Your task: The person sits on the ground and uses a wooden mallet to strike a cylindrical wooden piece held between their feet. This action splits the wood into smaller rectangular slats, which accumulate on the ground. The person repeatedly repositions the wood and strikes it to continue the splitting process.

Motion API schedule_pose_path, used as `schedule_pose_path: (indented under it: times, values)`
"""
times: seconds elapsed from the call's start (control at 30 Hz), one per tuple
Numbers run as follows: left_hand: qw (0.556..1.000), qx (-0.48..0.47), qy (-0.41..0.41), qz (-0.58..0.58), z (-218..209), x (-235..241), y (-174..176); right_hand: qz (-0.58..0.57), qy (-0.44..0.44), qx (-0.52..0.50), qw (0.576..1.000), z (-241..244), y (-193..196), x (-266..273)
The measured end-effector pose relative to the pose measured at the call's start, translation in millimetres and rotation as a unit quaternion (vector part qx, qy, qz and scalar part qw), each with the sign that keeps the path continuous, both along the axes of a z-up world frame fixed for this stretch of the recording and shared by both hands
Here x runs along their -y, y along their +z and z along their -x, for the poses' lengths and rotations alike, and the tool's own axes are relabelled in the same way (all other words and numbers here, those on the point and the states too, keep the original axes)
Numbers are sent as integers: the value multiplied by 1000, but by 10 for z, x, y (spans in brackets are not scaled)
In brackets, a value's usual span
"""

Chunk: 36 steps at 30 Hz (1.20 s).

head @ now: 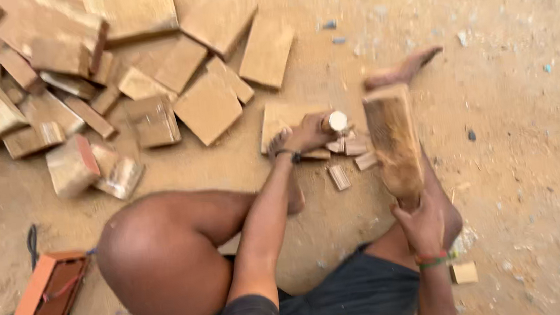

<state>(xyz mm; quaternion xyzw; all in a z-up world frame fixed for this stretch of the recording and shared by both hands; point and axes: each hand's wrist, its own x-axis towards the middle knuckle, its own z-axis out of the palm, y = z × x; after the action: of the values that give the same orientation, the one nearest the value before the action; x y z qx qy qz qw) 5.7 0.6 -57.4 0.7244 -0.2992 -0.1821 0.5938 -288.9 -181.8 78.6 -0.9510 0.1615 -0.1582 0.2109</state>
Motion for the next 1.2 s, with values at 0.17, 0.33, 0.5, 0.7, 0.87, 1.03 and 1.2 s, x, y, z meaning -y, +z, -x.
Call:
schedule_pose_path:
  times: [0.17, 0.33, 0.5, 0.7, 0.87, 1.03, 1.2]
  values:
    - [999, -25, 6, -38, 140, 21, -10, -288, -251, -126, 916, 552, -30, 152]
    - [1000, -20, 6, 12, 365, 421, 179, -462, -254, 48, 848, 791, -35, 235]
    - [995, -55, 17, 85, 585, 777, 468, -547, -302, 69, 778, 879, -262, 406]
    - [998, 35, 7, 55, 444, 324, 1021, -603, -289, 57, 742, 917, -371, 562]
    - [996, 81, 31, 5, 208, -91, 1150, -605, -287, 39, 742, 861, -394, 602]
    - [990, 118, 65, 32, 125, -169, 993, -608, -275, 46, 744, 868, -397, 588]
    - [993, 120, 21, 8, 182, -92, 904, -593, -277, 35, 756, 864, -363, 613]
